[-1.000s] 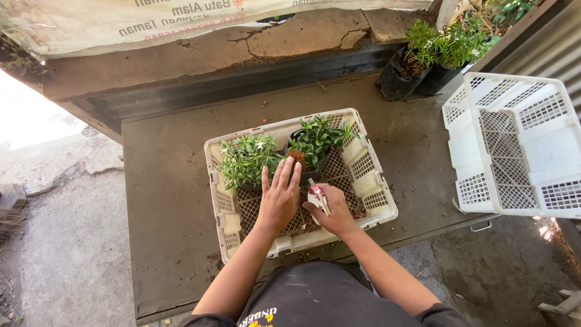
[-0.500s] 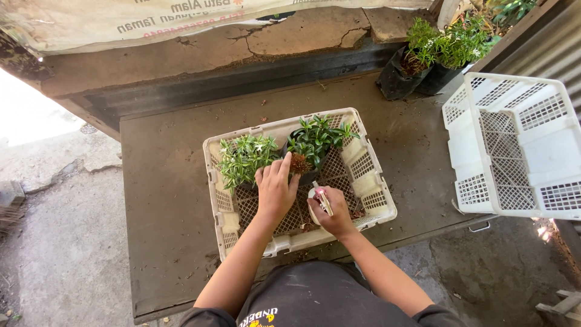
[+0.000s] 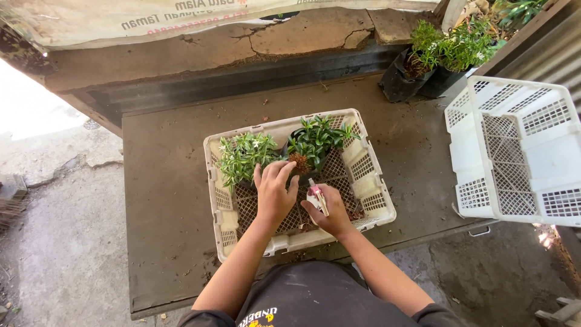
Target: The person sprays water onto potted plants with a spray bottle, touching and turning the foliage while spraying, and arranges the pots inside a plastic crate on the work table.
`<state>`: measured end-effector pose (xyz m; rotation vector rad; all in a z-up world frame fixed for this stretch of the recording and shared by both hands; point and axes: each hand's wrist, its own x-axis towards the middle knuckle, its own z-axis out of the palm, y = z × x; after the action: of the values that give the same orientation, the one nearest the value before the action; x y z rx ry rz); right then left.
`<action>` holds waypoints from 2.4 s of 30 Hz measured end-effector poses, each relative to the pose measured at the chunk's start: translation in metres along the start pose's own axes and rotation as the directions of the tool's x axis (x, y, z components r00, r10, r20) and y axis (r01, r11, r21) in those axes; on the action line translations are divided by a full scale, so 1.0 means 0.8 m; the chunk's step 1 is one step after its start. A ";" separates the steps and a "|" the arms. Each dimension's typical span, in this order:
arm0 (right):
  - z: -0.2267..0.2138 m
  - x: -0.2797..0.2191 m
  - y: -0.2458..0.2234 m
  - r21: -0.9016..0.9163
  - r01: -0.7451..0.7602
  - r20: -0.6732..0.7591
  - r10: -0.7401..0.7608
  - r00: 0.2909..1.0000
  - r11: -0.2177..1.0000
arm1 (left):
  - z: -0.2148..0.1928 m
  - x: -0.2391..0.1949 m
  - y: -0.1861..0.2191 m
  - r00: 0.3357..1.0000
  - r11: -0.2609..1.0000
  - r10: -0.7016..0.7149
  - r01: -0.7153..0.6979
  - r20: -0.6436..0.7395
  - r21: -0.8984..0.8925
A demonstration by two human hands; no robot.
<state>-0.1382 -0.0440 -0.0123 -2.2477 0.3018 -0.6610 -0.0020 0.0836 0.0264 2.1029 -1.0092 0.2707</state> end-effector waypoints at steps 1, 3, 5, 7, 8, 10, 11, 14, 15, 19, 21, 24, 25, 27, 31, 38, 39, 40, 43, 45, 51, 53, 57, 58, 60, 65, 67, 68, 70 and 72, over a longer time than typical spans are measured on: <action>-0.007 0.002 -0.005 0.000 0.000 0.002 0.000 1.000 1.000 | -0.001 -0.005 0.004 1.000 1.000 -0.002 0.002 -0.001 0.000; -0.017 0.009 -0.017 0.103 0.005 -0.028 -0.002 1.000 0.995 | -0.007 -0.016 0.010 0.989 0.975 0.149 -0.142 -0.024 0.173; -0.025 0.009 -0.006 0.131 -0.005 -0.042 0.010 0.999 0.991 | 0.000 -0.030 0.007 0.986 0.965 0.167 -0.167 0.018 0.204; -0.034 0.005 0.004 0.160 -0.021 -0.054 0.030 0.998 0.987 | 0.005 -0.046 0.007 0.981 0.954 0.180 -0.191 0.066 0.230; -0.039 0.005 0.009 0.179 -0.039 -0.060 0.050 0.997 0.983 | 0.009 -0.051 0.009 0.980 0.955 0.178 -0.193 0.083 0.224; -0.052 0.006 0.013 0.199 -0.055 -0.063 0.069 0.996 0.978 | 0.017 -0.062 0.013 0.980 0.957 0.175 -0.193 0.099 0.219; -0.059 0.008 0.011 0.234 -0.072 -0.034 0.082 0.996 0.970 | 0.022 -0.068 0.016 0.978 0.960 0.190 -0.204 0.090 0.190; -0.075 0.009 0.007 0.292 -0.083 0.039 0.075 0.996 0.953 | 0.040 -0.089 0.035 0.985 0.985 0.126 -0.139 0.116 0.107; -0.080 0.009 0.006 0.313 -0.079 0.075 0.058 0.995 0.946 | 0.046 -0.095 0.043 0.986 0.997 0.056 -0.064 0.156 0.049; -0.081 0.005 0.021 0.303 -0.113 0.139 0.073 0.988 0.946 | 0.088 -0.111 0.052 0.903 0.971 -0.200 0.235 0.381 -0.048; -0.077 0.003 0.033 0.251 -0.061 0.167 0.019 0.986 0.966 | 0.116 -0.119 0.046 0.869 0.944 -0.274 0.325 0.412 -0.059; -0.059 0.003 0.072 0.323 -0.017 0.180 -0.044 0.983 0.946 | 0.146 -0.124 0.035 0.881 0.963 -0.254 0.269 0.399 0.019; -0.067 0.005 0.075 0.326 -0.019 0.194 -0.047 0.980 0.945 | 0.139 -0.114 0.049 0.879 0.959 -0.268 0.282 0.394 0.022; -0.075 0.016 0.079 0.436 -0.107 0.214 0.012 0.977 0.894 | 0.120 -0.091 0.071 0.819 0.931 -0.348 0.358 0.456 0.068; -0.167 0.057 0.017 0.554 -0.176 0.236 0.049 0.970 0.814 | 0.110 -0.071 0.105 0.872 0.900 -0.339 0.410 0.354 -0.150; -0.264 0.078 -0.002 0.740 0.018 0.053 -0.085 0.995 0.673 | 0.118 -0.068 0.156 0.960 0.918 -0.118 0.203 0.255 -0.340; -0.271 0.078 -0.003 0.713 -0.005 0.065 -0.059 0.996 0.702 | 0.122 -0.073 0.164 0.958 0.889 -0.078 0.193 0.276 -0.416; -0.265 0.081 0.002 0.711 -0.026 0.082 -0.047 0.996 0.703 | 0.131 -0.076 0.169 0.954 0.883 -0.094 0.213 0.285 -0.419; -0.237 0.090 0.027 0.611 -0.251 0.279 0.092 0.956 0.751 | 0.152 -0.079 0.176 0.925 0.778 -0.159 0.333 0.345 -0.534; -0.207 0.092 0.048 0.625 -0.386 0.408 0.138 0.902 0.678 | 0.154 -0.079 0.180 0.875 0.598 -0.235 0.473 0.423 -0.647; -0.173 0.123 0.076 0.547 -0.479 0.551 0.135 0.824 0.687 | 0.172 -0.082 0.172 0.868 0.666 -0.353 0.496 0.350 -0.557; -0.164 0.127 0.092 0.609 -0.426 0.548 0.034 0.836 0.669 | 0.175 -0.082 0.174 0.851 0.670 -0.391 0.524 0.351 -0.525; -0.137 0.125 0.149 0.664 -0.444 0.538 0.028 0.842 0.601 | 0.161 -0.063 0.184 0.818 0.682 -0.479 0.575 0.317 -0.452; -0.137 0.125 0.152 0.662 -0.450 0.540 0.035 0.841 0.599 | 0.163 -0.063 0.184 0.815 0.679 -0.481 0.579 0.323 -0.451; -0.135 0.125 0.158 0.572 -0.504 0.568 0.131 0.813 0.647 | 0.166 -0.062 0.183 0.793 0.670 -0.491 0.608 0.360 -0.426; -0.144 0.135 0.114 0.608 -0.483 0.538 0.121 0.834 0.630 | 0.165 -0.060 0.182 0.811 0.666 -0.462 0.584 0.358 -0.464; -0.139 0.133 0.116 0.626 -0.475 0.537 0.100 0.838 0.618 | 0.165 -0.059 0.183 0.806 0.656 -0.468 0.591 0.361 -0.469; -0.137 0.133 0.118 0.644 -0.447 0.511 0.087 0.855 0.621 | 0.167 -0.060 0.181 0.810 0.666 -0.467 0.586 0.353 -0.462; -0.135 0.133 0.119 0.661 -0.412 0.473 0.077 0.877 0.627 | 0.171 -0.062 0.178 0.820 0.679 -0.455 0.572 0.348 -0.460; -0.135 0.133 0.115 0.730 -0.438 0.495 0.036 0.868 0.525 | 0.174 -0.064 0.175 0.803 0.662 -0.479 0.596 0.355 -0.455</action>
<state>-0.1092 -0.2157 0.0217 -1.3044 0.0446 -0.0679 -0.1577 -0.0417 -0.0152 1.7947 -0.4303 -0.5053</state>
